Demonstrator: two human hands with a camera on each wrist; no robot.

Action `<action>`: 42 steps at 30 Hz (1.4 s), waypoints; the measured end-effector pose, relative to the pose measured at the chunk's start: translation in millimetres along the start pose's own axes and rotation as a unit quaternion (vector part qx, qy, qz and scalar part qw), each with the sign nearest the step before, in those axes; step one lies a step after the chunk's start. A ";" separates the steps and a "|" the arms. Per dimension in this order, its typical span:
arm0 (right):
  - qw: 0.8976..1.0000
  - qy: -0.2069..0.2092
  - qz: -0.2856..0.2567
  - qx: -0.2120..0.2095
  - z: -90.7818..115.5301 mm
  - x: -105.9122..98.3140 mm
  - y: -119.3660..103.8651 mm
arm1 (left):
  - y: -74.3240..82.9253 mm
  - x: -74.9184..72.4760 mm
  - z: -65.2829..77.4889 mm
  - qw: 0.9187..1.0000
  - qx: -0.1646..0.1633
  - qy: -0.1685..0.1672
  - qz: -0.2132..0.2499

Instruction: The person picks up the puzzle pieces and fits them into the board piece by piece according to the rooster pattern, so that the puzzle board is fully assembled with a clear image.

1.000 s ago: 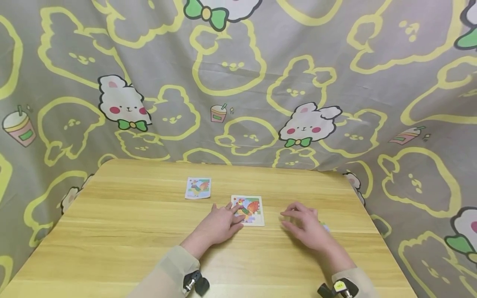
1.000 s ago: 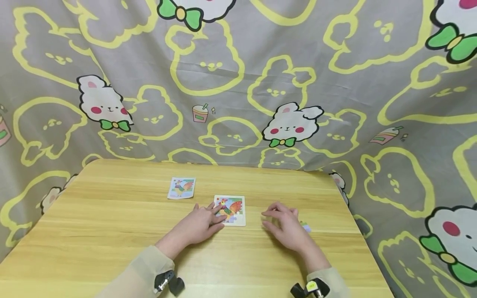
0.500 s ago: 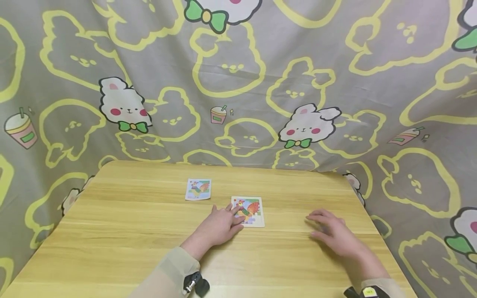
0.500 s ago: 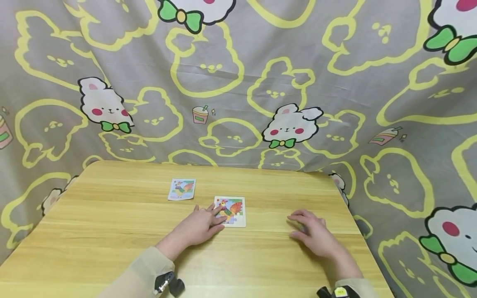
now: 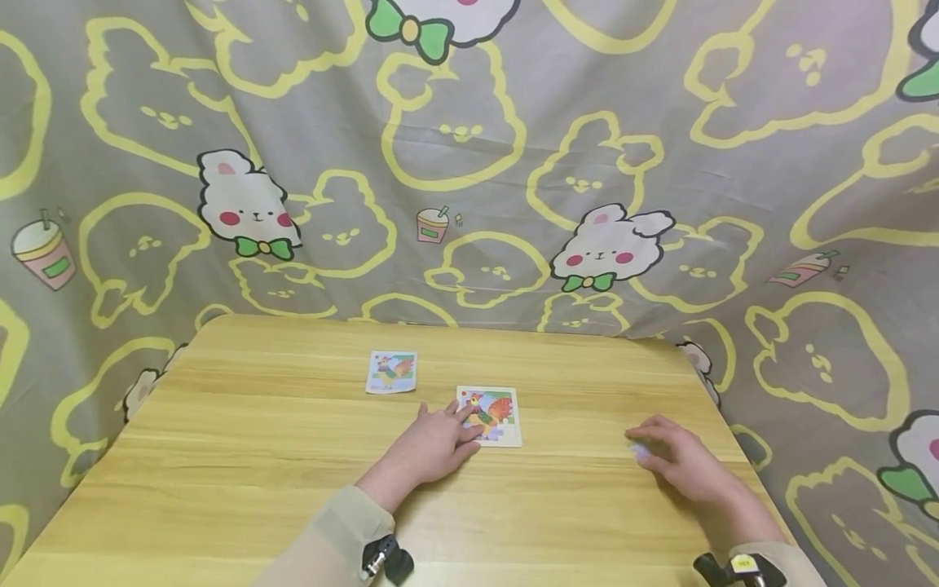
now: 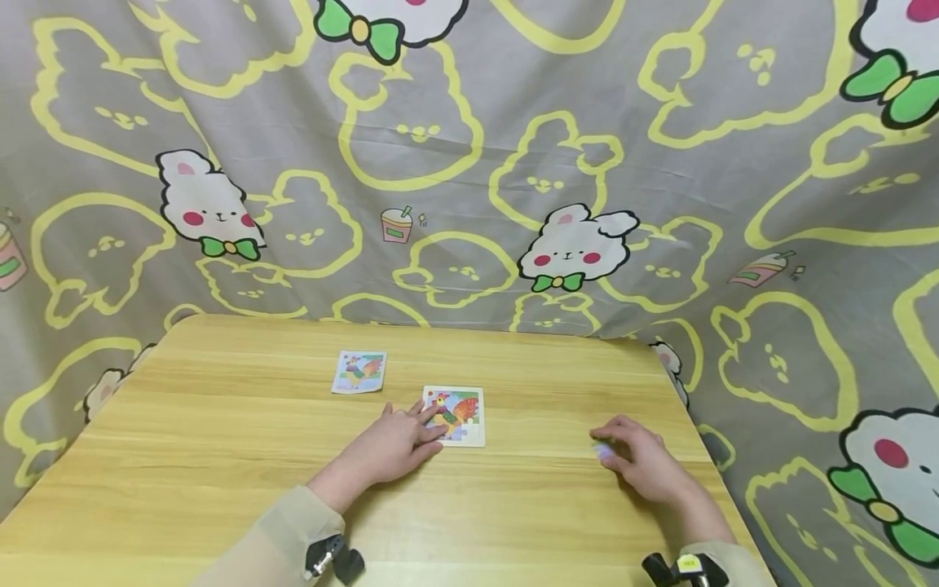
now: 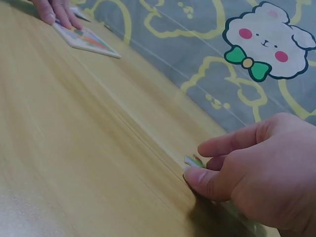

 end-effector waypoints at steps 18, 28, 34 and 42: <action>0.996 0.062 0.056 -0.013 8.2 12.2 -1.9 | -1.2 0.5 -0.4 1.000 0.003 0.007 -0.005; 0.997 0.054 0.052 -0.021 -7.0 20.0 -21.2 | -1.4 0.4 -0.7 1.000 0.008 0.006 -0.002; 0.998 0.038 0.042 -0.036 -23.6 28.8 -42.6 | -1.9 1.1 -1.1 1.000 0.007 0.005 -0.003; 0.999 0.018 0.017 -0.048 -40.3 47.4 -60.5 | -1.7 0.6 -1.0 1.000 0.005 0.004 -0.002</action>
Point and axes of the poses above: each hand's wrist, its own z-axis away from the middle knuckle, its own x-axis out of the palm, y = z × x, the point moved 5 cm from there along -z, towards the middle knuckle, and after that the axes turned 11 degrees about y, right-handed, at the moved point
